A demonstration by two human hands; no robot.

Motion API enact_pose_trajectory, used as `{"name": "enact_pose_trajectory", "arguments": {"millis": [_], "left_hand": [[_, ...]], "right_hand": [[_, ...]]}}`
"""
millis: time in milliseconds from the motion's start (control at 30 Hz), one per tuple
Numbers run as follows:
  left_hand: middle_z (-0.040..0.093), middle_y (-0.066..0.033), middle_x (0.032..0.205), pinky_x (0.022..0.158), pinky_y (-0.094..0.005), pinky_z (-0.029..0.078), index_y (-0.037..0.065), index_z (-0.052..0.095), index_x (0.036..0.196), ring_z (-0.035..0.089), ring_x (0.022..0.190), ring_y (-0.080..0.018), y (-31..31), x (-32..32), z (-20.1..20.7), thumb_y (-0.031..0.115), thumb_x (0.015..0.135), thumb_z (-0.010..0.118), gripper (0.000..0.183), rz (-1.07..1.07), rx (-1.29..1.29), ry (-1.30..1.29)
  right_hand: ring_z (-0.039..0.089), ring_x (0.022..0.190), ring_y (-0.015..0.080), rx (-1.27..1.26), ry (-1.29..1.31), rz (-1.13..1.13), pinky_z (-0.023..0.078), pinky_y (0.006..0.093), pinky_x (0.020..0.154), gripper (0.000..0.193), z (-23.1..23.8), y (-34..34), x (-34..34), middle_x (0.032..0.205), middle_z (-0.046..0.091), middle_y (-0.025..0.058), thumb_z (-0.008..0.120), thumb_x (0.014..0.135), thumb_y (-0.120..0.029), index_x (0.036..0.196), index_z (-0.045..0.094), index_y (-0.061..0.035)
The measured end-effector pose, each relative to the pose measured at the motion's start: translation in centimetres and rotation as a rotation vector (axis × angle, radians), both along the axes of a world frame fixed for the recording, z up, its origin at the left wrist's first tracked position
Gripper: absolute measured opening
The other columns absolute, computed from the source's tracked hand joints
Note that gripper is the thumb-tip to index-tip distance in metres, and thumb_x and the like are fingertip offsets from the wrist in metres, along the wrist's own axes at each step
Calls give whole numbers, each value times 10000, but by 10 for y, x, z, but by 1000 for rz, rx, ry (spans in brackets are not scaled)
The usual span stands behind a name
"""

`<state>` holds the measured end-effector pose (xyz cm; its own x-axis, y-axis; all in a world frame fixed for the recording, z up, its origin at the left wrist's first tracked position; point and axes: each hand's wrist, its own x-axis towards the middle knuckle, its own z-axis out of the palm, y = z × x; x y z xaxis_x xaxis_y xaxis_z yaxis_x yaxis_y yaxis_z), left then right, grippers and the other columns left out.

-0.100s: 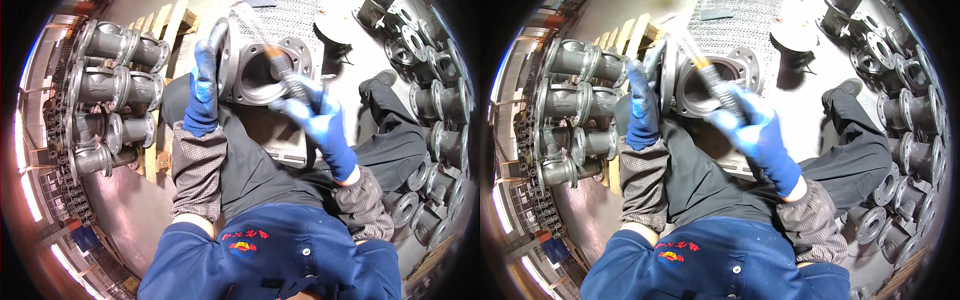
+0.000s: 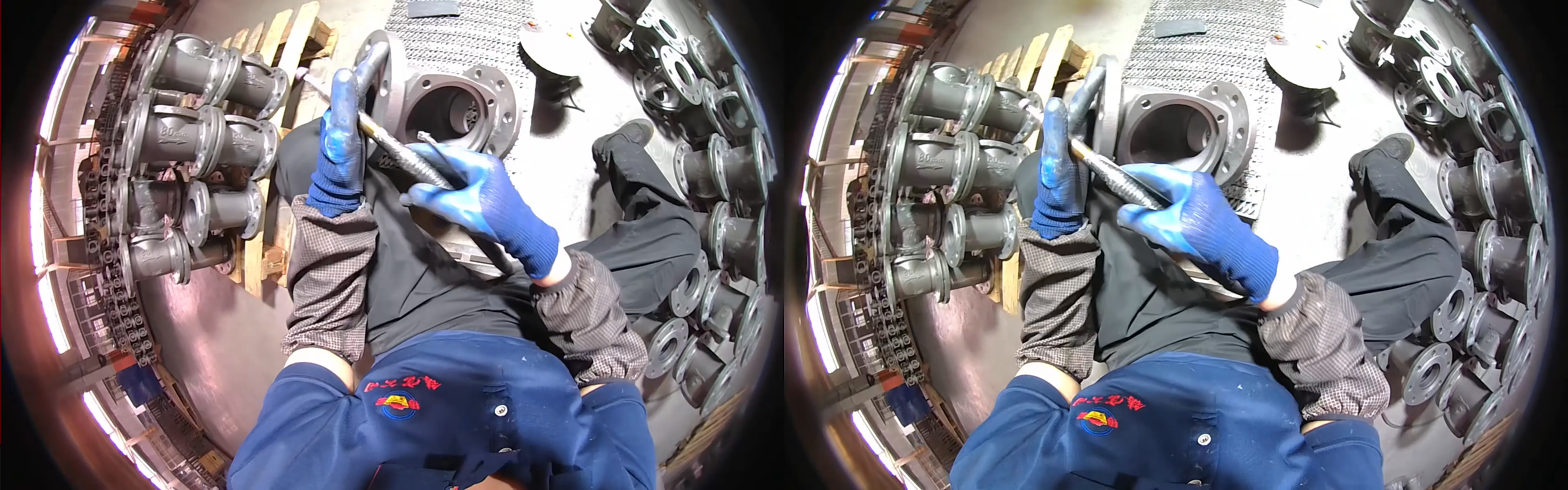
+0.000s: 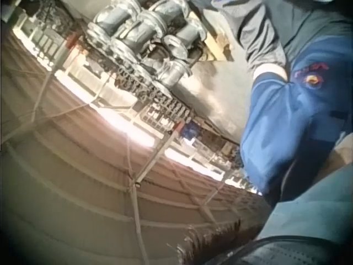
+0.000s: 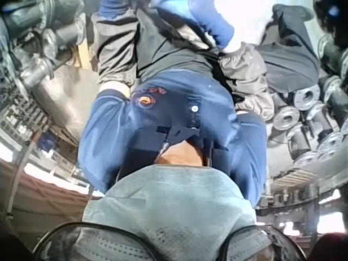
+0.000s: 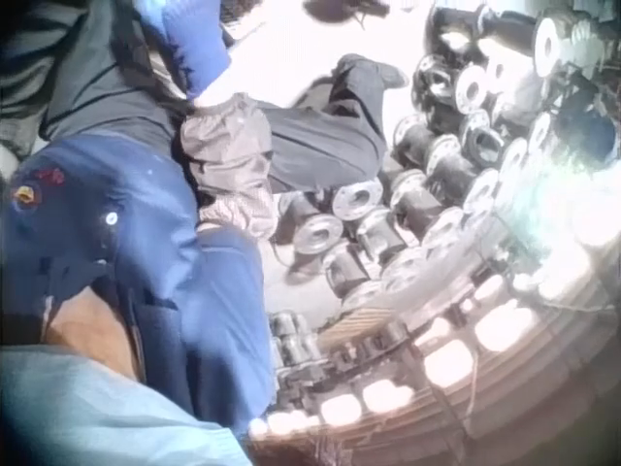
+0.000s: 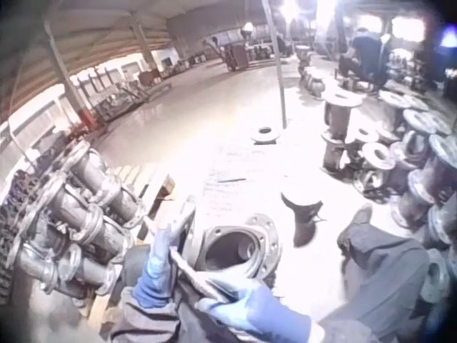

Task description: The person uses a handheld power tool to grind and finish the surfaces and interior edges of a metal pipe fitting, turning the fitting over and handling it to reach different sides.

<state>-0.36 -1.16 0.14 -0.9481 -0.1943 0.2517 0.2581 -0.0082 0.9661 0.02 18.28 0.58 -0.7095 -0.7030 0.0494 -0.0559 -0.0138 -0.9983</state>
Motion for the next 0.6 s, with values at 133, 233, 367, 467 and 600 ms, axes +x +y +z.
{"name": "enact_pose_trajectory", "arguments": {"millis": [133, 233, 367, 467, 600], "left_hand": [[470, -129, 1347, 1103, -322, 243, -47, 463, 1306, 397, 1272, -198, 1, 9, 7, 337, 1016, 217, 541, -8, -310, 29], [470, -117, 1344, 1093, -316, 270, -22, 453, 1325, 420, 1256, -198, 2, 7, 5, 292, 1010, 236, 495, -16, -206, 54], [493, -143, 1320, 1049, -319, 338, -37, 432, 1333, 441, 1242, -208, -4, 16, -1, 279, 1008, 242, 492, 44, -213, 17], [521, -172, 1277, 1032, -322, 354, -54, 437, 1321, 495, 1183, -230, -5, 17, -3, 234, 991, 246, 477, 94, -350, 20], [357, -242, 1408, 1131, -364, 215, -122, 324, 1349, 336, 1328, -287, -4, 25, 8, 259, 991, 226, 532, -56, -34, 10]], "right_hand": [[622, 853, 106, -157, -440, 89, 481, 240, 791, 360, -13, -17, -6, 943, 667, 84, 661, 838, -159, 1113, 580, 59], [588, 680, 88, -117, -258, 0, 489, 253, 622, 354, -16, -31, -7, 784, 655, 62, 716, 768, -194, 1015, 632, 46], [637, 736, 344, 472, 305, -104, 520, 420, 670, 314, 7, -49, -8, 818, 659, 148, 618, 770, -394, 823, 672, -89], [644, 699, 312, 605, 575, -146, 520, 427, 644, 298, -4, -58, -11, 759, 646, 148, 630, 760, -382, 802, 676, -91], [635, 583, 222, -151, -637, 308, 490, 286, 483, 339, -1, -57, -7, 726, 660, 139, 541, 900, -304, 810, 670, -5]]}}
